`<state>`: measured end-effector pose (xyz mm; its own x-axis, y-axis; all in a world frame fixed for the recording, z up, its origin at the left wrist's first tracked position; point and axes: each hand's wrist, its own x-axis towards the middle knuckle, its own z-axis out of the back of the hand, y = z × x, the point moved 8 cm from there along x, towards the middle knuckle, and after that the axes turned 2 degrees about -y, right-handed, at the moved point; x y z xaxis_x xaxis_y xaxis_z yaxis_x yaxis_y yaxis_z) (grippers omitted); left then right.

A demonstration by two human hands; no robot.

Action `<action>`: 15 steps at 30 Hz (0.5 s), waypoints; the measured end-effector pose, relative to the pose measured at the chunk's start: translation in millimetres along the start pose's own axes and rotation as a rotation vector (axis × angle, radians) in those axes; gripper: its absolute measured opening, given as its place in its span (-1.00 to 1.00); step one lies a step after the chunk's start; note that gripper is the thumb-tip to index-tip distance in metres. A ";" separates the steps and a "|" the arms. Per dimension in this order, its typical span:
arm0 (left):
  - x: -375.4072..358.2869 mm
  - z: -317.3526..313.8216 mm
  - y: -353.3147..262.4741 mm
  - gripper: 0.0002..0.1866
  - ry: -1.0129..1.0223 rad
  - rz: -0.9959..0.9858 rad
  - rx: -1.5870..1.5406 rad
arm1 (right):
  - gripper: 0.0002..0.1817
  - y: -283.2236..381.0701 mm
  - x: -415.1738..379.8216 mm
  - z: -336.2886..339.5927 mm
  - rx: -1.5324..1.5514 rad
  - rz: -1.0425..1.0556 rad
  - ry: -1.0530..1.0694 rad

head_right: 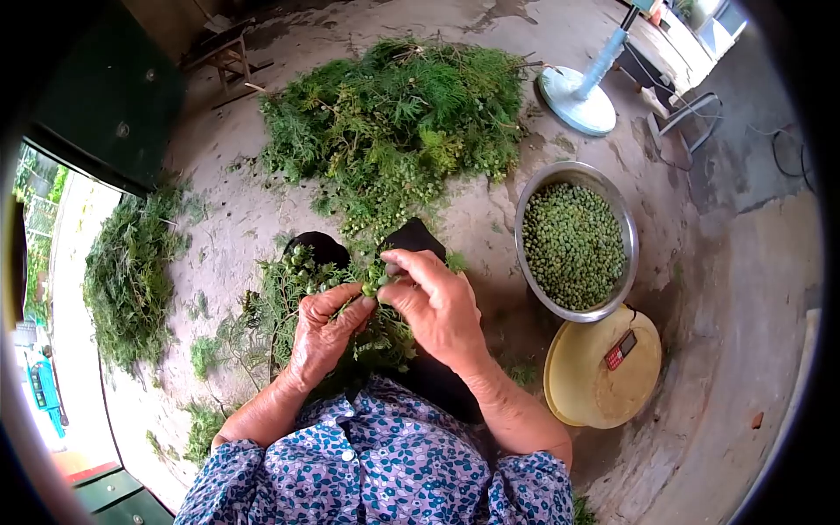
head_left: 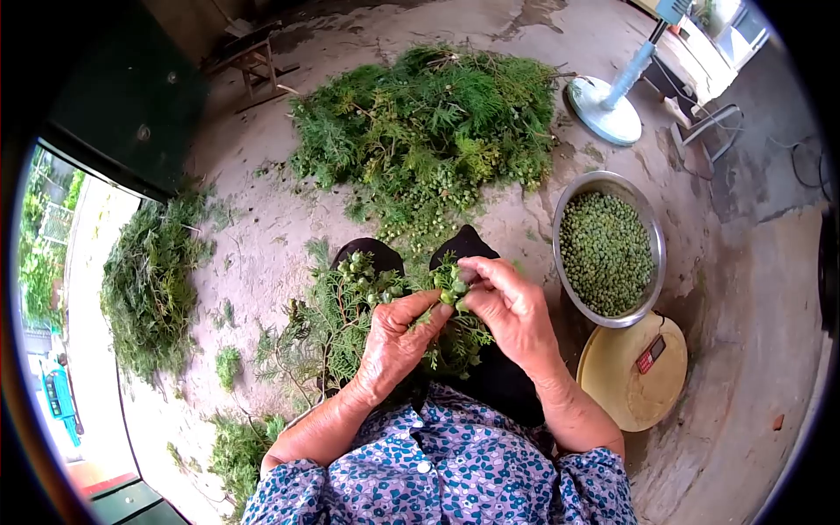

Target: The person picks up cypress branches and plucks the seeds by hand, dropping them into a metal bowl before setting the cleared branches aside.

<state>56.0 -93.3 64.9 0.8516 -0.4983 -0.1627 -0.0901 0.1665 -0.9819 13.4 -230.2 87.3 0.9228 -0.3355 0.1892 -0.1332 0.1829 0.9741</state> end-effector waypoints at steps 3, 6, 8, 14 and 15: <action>-2.1 3.9 1.2 -0.80 0.003 -0.064 0.019 | -0.78 -16.8 1.5 -5.5 0.053 -0.095 0.055; -2.8 5.1 0.2 -0.80 0.006 -0.072 0.030 | -0.80 -10.2 2.0 -10.6 -0.137 -0.169 0.175; -2.5 4.8 -2.2 -0.80 0.021 -0.063 0.030 | -0.86 -5.2 2.9 -10.6 -0.096 -0.097 0.132; -1.7 5.3 -3.2 -0.83 -0.030 -0.026 0.070 | -0.86 18.3 -2.2 -12.8 -0.324 0.140 -0.054; -1.4 5.7 -3.1 -0.83 -0.039 -0.037 0.080 | -0.84 19.8 -3.5 -14.9 -0.365 0.179 -0.077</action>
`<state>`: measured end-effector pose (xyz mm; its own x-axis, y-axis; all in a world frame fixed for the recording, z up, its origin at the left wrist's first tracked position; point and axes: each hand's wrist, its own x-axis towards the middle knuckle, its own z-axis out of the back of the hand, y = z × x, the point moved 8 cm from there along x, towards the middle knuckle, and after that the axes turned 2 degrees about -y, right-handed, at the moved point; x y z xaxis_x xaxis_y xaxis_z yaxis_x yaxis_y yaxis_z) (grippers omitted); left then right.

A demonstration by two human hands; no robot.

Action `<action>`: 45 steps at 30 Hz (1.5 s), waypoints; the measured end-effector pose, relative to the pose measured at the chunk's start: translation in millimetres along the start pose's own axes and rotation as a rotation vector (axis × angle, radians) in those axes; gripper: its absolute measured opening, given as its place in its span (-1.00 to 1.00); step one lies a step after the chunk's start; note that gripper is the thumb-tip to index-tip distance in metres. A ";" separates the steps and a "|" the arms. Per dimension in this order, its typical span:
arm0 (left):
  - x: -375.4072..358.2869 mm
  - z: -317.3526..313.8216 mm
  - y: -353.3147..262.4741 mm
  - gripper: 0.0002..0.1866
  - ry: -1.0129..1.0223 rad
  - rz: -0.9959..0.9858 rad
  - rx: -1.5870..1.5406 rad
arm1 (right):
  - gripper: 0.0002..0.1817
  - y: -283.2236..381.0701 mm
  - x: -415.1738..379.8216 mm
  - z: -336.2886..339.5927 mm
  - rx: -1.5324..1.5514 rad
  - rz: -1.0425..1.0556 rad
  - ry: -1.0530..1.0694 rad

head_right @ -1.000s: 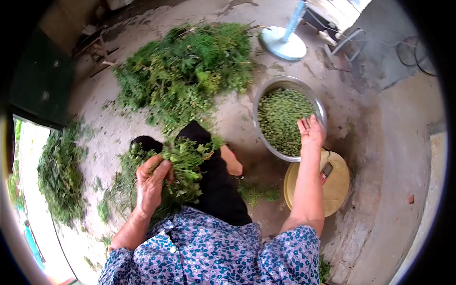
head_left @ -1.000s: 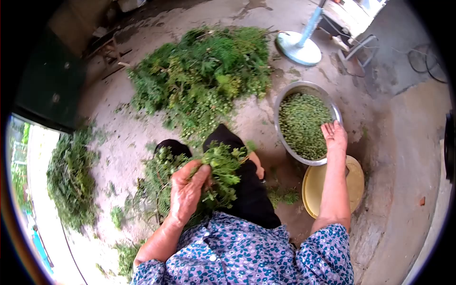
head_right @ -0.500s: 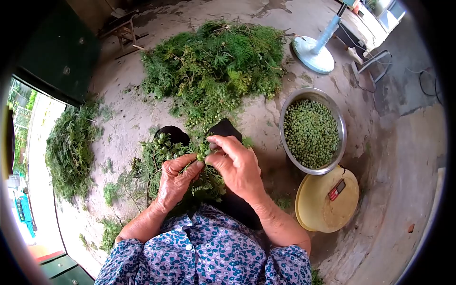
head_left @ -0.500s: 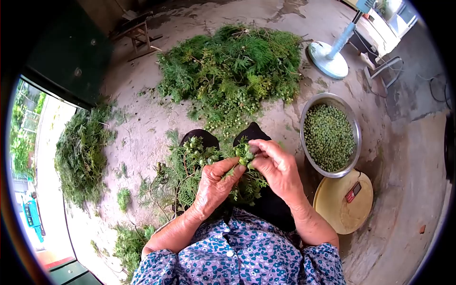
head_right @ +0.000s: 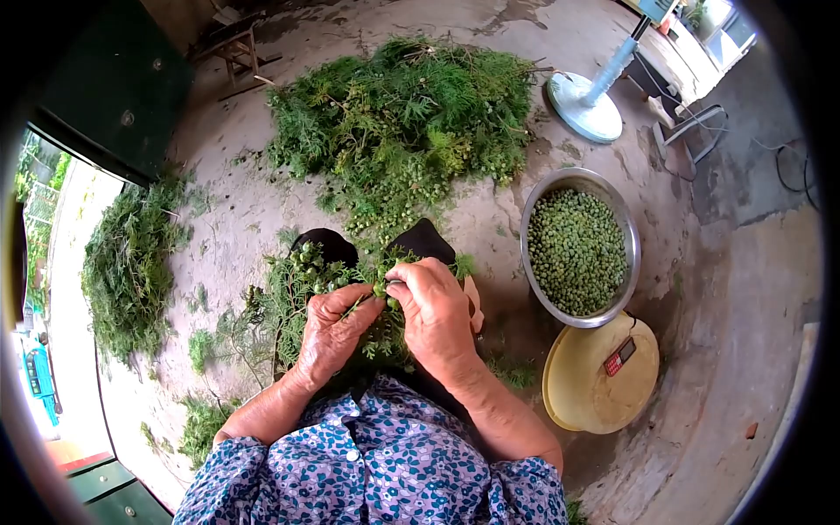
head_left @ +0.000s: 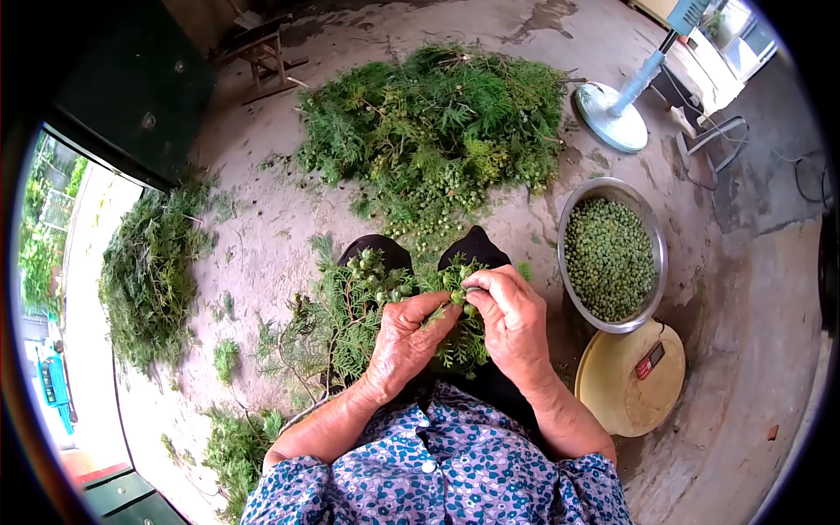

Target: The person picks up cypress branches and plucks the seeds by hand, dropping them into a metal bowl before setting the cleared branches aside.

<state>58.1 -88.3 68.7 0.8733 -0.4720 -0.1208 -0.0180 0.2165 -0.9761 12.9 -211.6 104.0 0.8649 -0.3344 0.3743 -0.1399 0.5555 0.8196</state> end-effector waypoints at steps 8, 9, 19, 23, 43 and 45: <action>2.4 2.2 3.6 -0.84 -0.040 -0.021 0.027 | -0.81 4.1 -3.2 -2.4 0.066 0.009 -0.052; 2.2 2.1 4.1 -0.84 -0.036 -0.010 0.011 | -0.83 -1.0 -2.6 -4.0 0.125 -0.039 -0.028; -2.0 1.4 3.5 -0.85 0.032 -0.005 -0.055 | -0.90 -20.7 -1.8 -9.0 0.128 -0.150 -0.019; -4.3 2.8 4.8 -0.86 0.028 -0.002 -0.053 | -0.92 -59.3 0.9 0.6 0.510 -0.489 -0.092; 1.3 2.3 21.7 -0.78 0.021 0.162 -0.436 | -0.84 -51.7 3.1 -15.3 1.180 -0.675 0.092; 2.8 1.6 18.5 -0.78 0.039 0.155 -0.476 | -0.83 -50.5 1.5 -10.9 1.172 -0.700 0.071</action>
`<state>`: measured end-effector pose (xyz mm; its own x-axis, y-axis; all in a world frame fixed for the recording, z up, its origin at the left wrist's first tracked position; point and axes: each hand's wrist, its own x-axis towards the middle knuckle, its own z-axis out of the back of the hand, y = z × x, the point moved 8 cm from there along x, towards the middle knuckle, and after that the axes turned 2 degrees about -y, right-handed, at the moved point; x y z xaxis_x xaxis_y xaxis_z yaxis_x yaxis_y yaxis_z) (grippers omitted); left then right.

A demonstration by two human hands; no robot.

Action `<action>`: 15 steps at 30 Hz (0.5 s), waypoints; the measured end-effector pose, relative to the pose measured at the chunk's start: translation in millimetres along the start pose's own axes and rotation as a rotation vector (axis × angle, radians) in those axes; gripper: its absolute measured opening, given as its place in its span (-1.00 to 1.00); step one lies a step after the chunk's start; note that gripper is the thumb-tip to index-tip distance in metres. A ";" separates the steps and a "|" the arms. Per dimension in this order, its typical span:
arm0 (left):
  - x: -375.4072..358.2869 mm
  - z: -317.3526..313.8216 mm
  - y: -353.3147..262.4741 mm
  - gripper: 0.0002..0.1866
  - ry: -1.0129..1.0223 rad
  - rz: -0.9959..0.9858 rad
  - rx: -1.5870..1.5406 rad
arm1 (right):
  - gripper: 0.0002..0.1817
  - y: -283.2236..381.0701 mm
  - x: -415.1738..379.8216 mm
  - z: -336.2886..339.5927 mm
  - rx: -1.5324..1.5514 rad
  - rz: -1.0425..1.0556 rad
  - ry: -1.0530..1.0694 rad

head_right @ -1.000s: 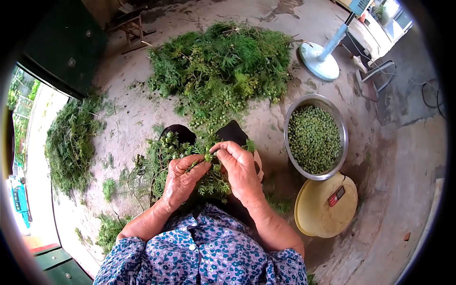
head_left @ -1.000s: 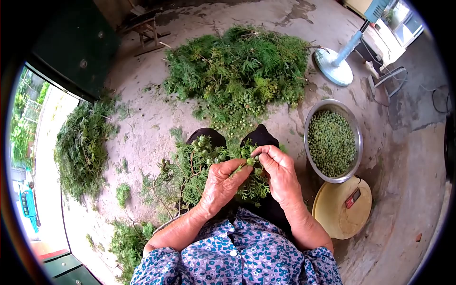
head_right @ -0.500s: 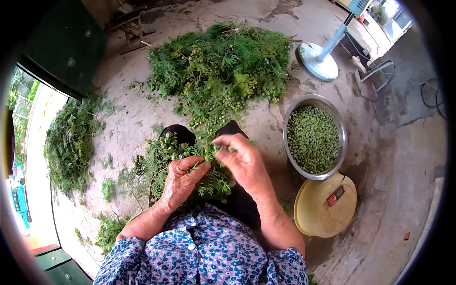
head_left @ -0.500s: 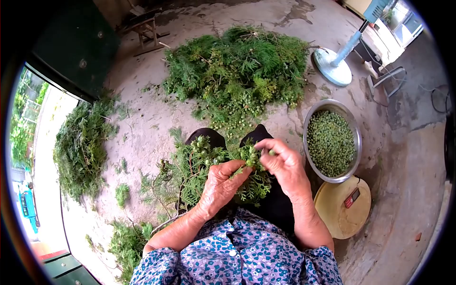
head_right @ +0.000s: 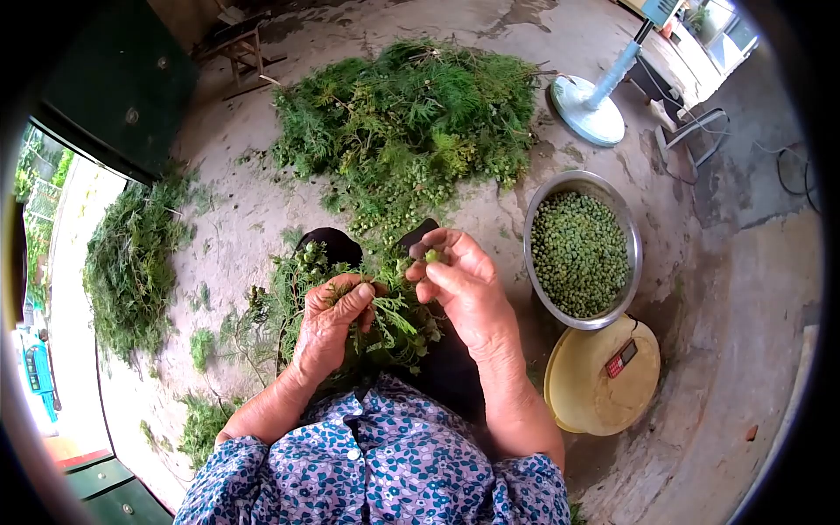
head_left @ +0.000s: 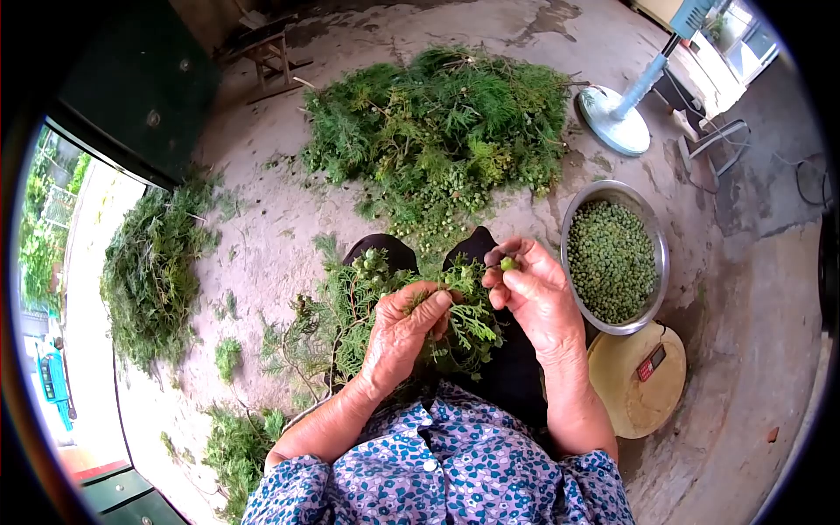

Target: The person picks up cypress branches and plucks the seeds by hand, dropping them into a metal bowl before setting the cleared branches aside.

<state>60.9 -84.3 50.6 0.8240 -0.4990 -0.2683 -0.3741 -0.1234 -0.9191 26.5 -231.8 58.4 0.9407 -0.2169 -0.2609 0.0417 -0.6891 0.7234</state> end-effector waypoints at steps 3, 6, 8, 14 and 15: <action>1.5 1.3 2.8 -0.81 -0.012 -0.009 -0.081 | -0.84 -6.7 -7.7 0.8 -0.080 -0.055 0.032; 1.1 5.6 2.2 -0.82 -0.058 0.019 -0.083 | -0.82 -5.7 -9.2 16.5 -0.073 -0.047 0.015; 2.8 9.7 6.1 -0.84 -0.053 0.024 -0.108 | -0.83 6.1 -12.1 28.8 -0.068 0.055 -0.131; 5.6 11.8 6.6 -0.91 -0.100 -0.047 -0.102 | -0.90 12.3 -40.9 44.9 -0.477 -0.027 -0.098; 5.4 10.8 5.5 -0.91 -0.095 -0.059 -0.106 | -0.91 13.3 -44.4 43.3 -0.615 0.040 -0.089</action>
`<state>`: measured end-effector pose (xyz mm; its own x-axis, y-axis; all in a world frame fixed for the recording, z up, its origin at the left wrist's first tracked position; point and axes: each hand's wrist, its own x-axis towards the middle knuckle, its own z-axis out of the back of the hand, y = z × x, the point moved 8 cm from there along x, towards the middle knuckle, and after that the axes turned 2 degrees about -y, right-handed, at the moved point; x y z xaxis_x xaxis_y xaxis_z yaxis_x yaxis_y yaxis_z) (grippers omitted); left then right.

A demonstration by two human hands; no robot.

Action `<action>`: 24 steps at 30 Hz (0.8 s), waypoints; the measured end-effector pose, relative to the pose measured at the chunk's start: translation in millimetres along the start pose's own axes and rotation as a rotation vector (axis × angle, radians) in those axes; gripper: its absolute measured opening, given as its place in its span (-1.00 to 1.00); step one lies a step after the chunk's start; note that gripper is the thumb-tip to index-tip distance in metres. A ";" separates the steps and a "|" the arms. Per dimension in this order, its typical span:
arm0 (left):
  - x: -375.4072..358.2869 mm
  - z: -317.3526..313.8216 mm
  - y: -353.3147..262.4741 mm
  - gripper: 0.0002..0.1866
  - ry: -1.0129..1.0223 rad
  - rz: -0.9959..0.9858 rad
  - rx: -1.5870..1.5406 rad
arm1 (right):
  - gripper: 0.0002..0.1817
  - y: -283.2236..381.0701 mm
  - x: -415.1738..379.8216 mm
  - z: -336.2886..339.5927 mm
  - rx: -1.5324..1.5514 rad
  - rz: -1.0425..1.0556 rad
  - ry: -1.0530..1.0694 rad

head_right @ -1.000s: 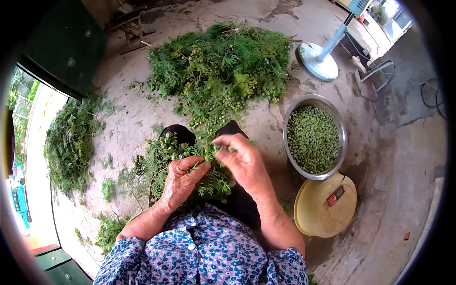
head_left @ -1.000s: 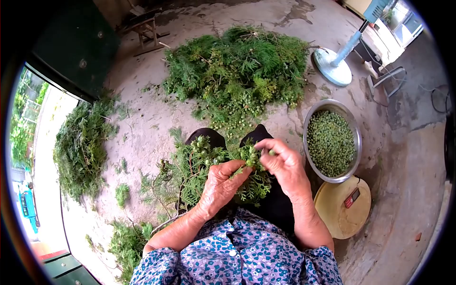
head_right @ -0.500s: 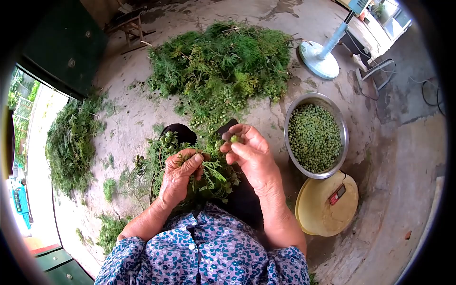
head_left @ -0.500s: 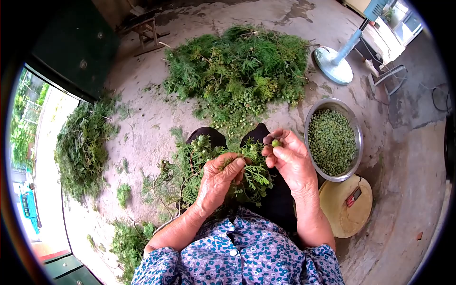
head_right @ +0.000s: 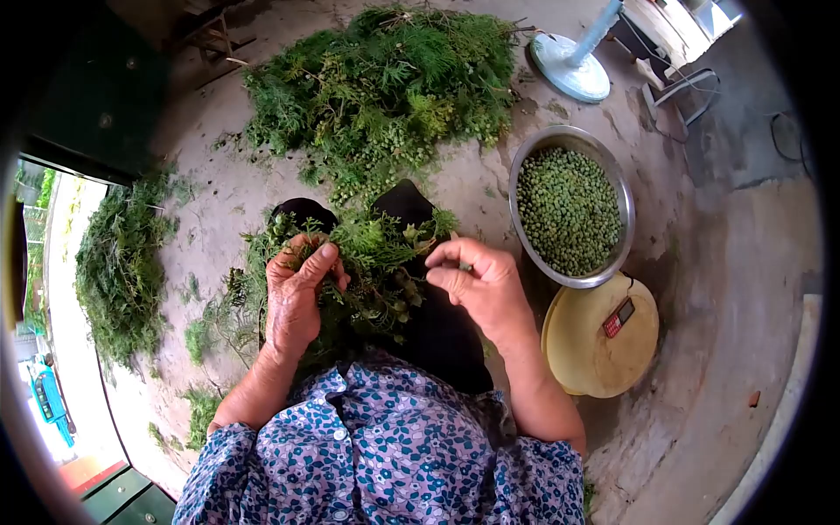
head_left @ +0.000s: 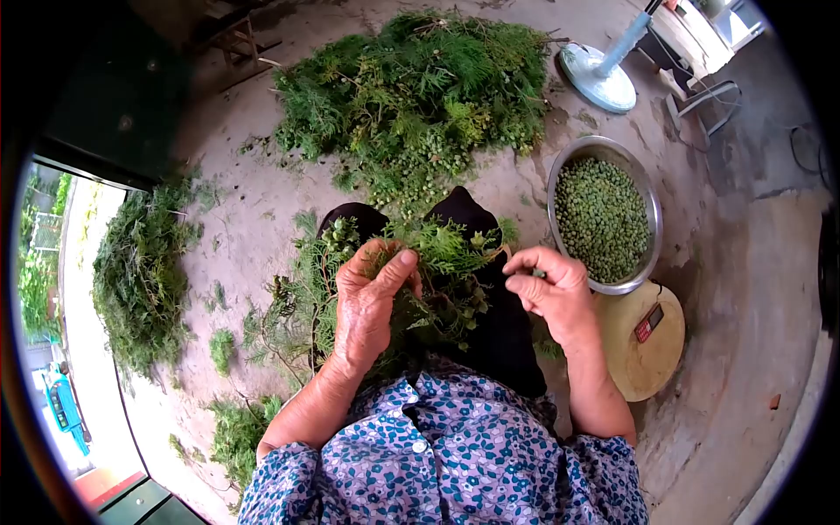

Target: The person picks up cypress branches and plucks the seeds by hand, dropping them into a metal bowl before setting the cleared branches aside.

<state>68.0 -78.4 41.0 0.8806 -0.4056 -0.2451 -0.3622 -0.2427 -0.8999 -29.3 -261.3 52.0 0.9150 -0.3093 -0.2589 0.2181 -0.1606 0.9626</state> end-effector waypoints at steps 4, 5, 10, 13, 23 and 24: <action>-0.8 -1.7 -8.8 -0.75 -0.036 -0.138 0.068 | -0.79 6.7 -16.1 -7.3 -0.475 0.319 -0.097; -1.0 -3.1 -11.7 -0.73 -0.048 -0.179 0.097 | -0.75 6.1 -18.4 -12.5 -0.513 0.349 -0.112; -3.6 -8.5 -20.3 -0.65 -0.050 -0.282 0.357 | -0.68 -13.3 -20.5 -23.6 -0.638 0.362 -0.156; -7.1 -17.7 -28.5 -0.66 -0.045 -0.392 0.595 | -0.68 -8.0 -17.8 -26.9 -0.706 0.436 -0.169; -29.0 -89.6 -41.3 -0.73 0.342 -0.987 1.359 | -0.71 16.4 -24.6 -17.0 -0.655 0.474 -0.234; -26.7 -93.8 -39.4 -0.70 0.370 -0.975 1.376 | -0.71 21.0 -26.5 -15.7 -0.653 0.481 -0.241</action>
<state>30.1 -140.6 116.8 0.4167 -0.7919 0.4463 0.8996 0.2890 -0.3273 -43.6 -241.8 80.3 0.8771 -0.4086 0.2525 0.0434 0.5910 0.8055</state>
